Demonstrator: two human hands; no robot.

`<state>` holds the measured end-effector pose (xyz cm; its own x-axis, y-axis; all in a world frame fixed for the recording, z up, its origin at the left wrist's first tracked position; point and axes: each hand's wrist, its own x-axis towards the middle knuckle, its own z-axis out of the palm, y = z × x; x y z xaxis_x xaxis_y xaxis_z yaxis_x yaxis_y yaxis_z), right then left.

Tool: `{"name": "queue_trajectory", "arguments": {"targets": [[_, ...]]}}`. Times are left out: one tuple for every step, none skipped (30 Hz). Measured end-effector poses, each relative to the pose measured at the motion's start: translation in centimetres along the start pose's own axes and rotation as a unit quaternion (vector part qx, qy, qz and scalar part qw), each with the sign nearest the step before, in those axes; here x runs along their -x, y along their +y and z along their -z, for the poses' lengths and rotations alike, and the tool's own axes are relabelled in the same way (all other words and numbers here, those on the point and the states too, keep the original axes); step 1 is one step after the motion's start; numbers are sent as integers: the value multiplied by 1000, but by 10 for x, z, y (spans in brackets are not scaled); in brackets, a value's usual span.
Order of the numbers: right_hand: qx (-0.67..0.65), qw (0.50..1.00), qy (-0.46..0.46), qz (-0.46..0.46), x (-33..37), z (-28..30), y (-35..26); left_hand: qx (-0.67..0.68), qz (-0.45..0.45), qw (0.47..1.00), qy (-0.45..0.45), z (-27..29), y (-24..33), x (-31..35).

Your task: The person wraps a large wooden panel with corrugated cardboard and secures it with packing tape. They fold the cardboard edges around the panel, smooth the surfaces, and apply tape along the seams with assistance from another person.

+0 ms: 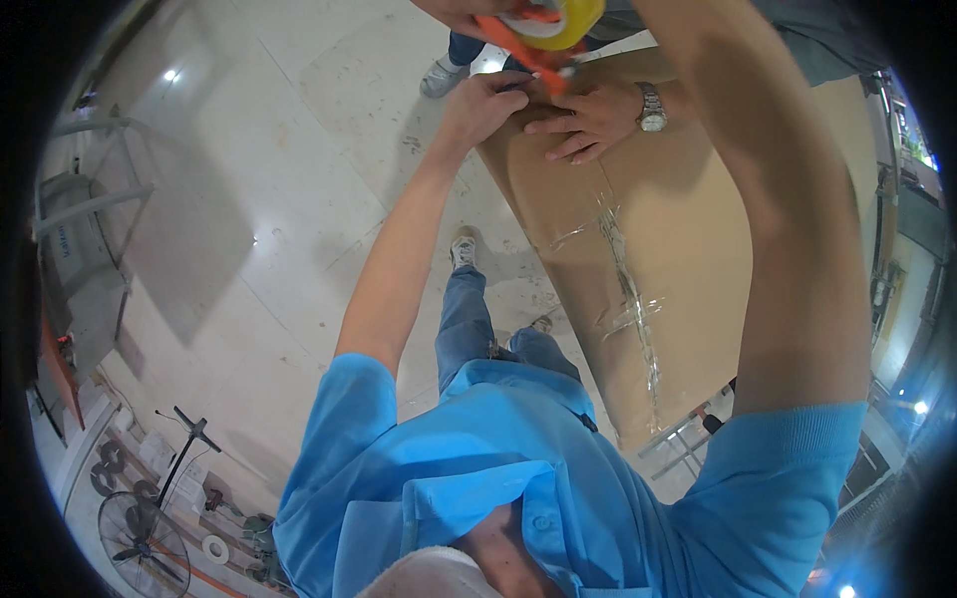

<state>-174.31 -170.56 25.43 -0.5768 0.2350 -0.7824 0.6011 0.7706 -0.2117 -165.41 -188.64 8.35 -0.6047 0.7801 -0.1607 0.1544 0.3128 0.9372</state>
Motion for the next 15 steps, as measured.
{"name": "queue_trajectory", "arguments": {"targets": [[25,1000,7,6,2,-2,-4,-1,-4,1000,23,-2,-1,1],[42,999,14,12,6,-3,-7,-9,5,1000,21,-3,-2,1],[58,998,22,24,12,-6,-10,-14,16,1000,13,-6,-2,1],[77,996,36,35,20,-7,-15,-20,8,1000,18,-8,-2,2],[92,993,51,44,30,-10,-17,-26,-9,999,26,-9,-3,2],[108,990,70,60,42,-12,-20,-33,-21,999,22,-11,-3,2],[122,986,87,79,55,-16,-24,-58,-33,997,32,-12,-2,3],[138,980,106,97,69,-19,-29,-84,-43,995,34,-13,-2,4],[148,972,132,122,86,-25,-31,-111,-49,992,39,-14,-2,5],[159,963,160,148,104,-30,-31,-139,-76,986,44,-15,-1,6],[168,953,188,167,123,-37,-29,-167,-103,979,52,-15,-1,7],[166,937,234,199,143,-45,-25,-189,-149,969,62,-16,0,7],[166,916,283,230,163,-53,-19,-246,-173,951,69,-17,1,7],[165,891,335,258,182,-65,-11,-244,-200,946,68,-18,2,7],[148,860,395,288,201,-80,0,-240,-235,939,66,-19,3,7]]}}
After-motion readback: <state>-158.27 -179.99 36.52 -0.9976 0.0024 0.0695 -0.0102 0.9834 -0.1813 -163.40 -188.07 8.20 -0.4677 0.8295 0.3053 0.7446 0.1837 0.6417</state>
